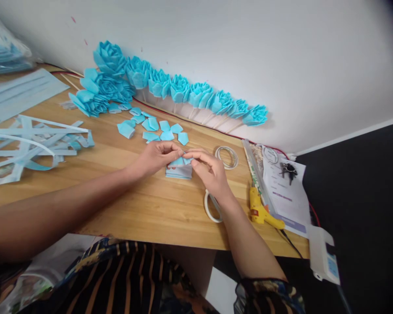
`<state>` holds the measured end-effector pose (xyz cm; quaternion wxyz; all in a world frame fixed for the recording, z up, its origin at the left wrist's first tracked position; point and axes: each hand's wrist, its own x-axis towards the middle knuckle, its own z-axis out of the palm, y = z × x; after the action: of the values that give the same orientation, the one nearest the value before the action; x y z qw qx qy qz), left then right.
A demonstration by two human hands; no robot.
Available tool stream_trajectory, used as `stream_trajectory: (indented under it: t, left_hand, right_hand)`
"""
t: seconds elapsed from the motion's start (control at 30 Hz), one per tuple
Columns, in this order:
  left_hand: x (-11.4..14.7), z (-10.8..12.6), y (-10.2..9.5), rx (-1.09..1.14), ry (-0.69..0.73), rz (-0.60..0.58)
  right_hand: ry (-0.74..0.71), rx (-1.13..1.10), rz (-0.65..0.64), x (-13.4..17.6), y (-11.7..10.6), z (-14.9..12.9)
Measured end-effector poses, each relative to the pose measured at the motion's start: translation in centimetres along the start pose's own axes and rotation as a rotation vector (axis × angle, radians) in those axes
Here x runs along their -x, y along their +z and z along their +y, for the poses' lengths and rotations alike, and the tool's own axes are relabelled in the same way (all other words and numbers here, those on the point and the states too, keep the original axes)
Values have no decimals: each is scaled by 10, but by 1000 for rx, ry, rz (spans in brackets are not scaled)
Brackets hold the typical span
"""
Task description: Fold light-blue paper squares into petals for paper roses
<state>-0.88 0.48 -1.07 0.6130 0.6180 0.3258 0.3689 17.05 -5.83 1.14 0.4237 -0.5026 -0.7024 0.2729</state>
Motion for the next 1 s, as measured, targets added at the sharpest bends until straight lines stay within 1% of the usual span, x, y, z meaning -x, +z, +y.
stream_trajectory:
  t: [0.03,0.1,0.17,0.23,0.4,0.57,0.7,0.87,1.0]
  left_hand:
    - [0,1,0,1,2,6]
    - [1,2,1,1,5,7]
    - [1,4,1,-1,10,4]
    - [1,5,1,-4,22,6]
    - [1,4,0,-20,27,6]
    - [2,3,0,-35,30,14]
    - [2,4,2,-44,39,10]
    - [3,4,3,-45,47,0]
    - [3,4,3,-27,32,-44]
  right_hand:
    - [42,-40,3,0,-1,-1]
    - [127,-108,49,0,-1,-1]
    - [186,-133,88,-1,0,1]
    - [220,-135,73,-2,2,4]
    - [229,-135,-25,-2,5,6]
    - [274,-157,-51,-1,5,5]
    - [278,-177,-70,-1,6,3]
    - [291,-135,-38,0,6,3]
    - [278,-146,58,-1,3,6]
